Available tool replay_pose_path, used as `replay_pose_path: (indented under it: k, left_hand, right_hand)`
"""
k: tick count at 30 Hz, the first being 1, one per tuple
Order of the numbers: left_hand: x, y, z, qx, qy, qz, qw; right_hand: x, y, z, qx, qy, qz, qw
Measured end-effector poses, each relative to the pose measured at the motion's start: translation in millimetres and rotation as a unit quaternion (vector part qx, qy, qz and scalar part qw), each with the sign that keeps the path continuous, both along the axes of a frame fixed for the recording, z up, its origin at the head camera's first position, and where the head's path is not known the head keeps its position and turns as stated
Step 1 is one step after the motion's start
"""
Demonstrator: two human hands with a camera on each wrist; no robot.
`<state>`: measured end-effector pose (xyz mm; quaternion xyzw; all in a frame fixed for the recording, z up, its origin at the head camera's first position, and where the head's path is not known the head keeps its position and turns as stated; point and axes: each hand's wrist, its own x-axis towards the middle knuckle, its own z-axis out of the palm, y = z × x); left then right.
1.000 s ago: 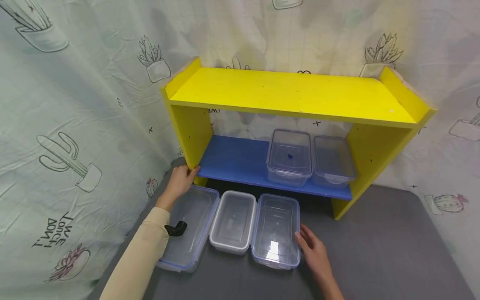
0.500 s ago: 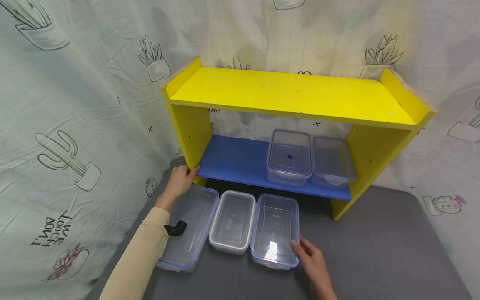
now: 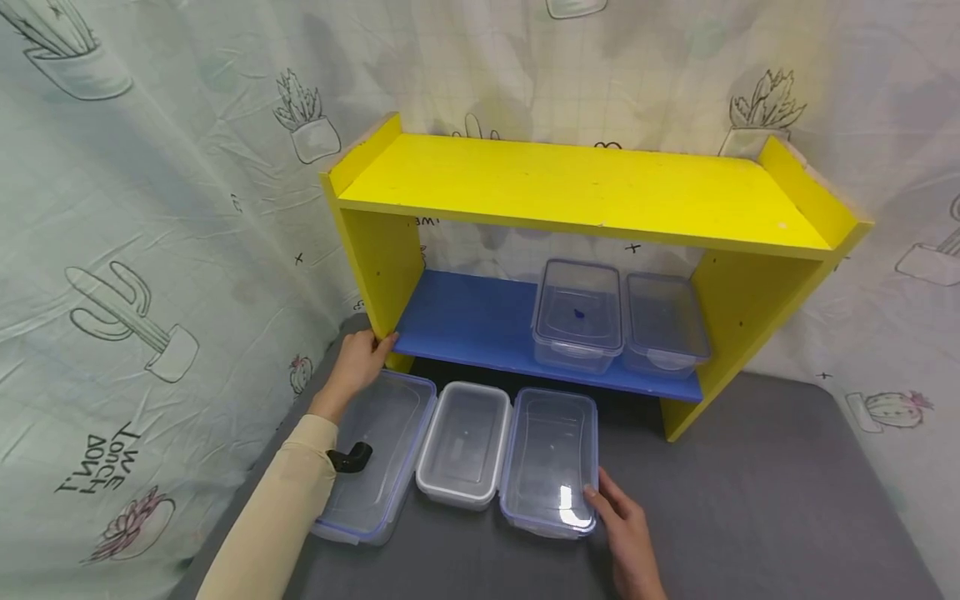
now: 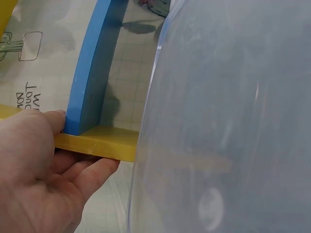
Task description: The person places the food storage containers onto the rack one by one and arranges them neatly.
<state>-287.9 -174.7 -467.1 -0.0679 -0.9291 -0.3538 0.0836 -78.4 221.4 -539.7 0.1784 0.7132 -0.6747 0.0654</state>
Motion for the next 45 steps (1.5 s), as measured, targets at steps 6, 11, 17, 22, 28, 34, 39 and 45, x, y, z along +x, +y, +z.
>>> replay_pose_path:
  k: [6, 11, 17, 22, 28, 34, 39, 45]
  left_hand:
    - [-0.4, 0.1, 0.3, -0.001, 0.003, 0.0, 1.0]
    - [0.0, -0.3, -1.1, 0.002, -0.004, 0.003, 1.0]
    - [-0.9, 0.3, -1.2, -0.007, 0.005, 0.0, 1.0]
    - [-0.5, 0.2, 0.0, -0.01, 0.008, -0.003, 0.9999]
    - [0.0, 0.2, 1.0, -0.013, 0.012, -0.001, 0.9998]
    - [0.6, 0.4, 1.5, -0.009, 0.013, 0.0, 0.9999]
    - [1.4, -0.7, 1.5, -0.004, 0.005, 0.001, 1.0]
    - [1.1, 0.4, 0.5, 0.0, 0.0, 0.0, 1.0]
  right_hand:
    - [6.3, 0.7, -1.3, -0.042, 0.077, 0.022, 0.9958]
    - [11.3, 2.0, 0.2, -0.092, 0.093, 0.054, 0.9899]
    - [13.9, 1.4, 3.1, -0.094, 0.068, 0.054, 0.9918]
    - [14.2, 1.6, 4.4, -0.069, 0.054, 0.063, 0.9942]
    - [17.8, 3.2, 2.5, -0.078, 0.089, 0.074, 0.9902]
    - [21.9, 4.8, -2.6, -0.11, 0.142, 0.071, 0.9812]
    - [24.3, 2.7, -3.9, -0.133, 0.16, 0.068, 0.9758]
    - [25.5, 0.9, -4.0, -0.155, 0.17, 0.072, 0.9705]
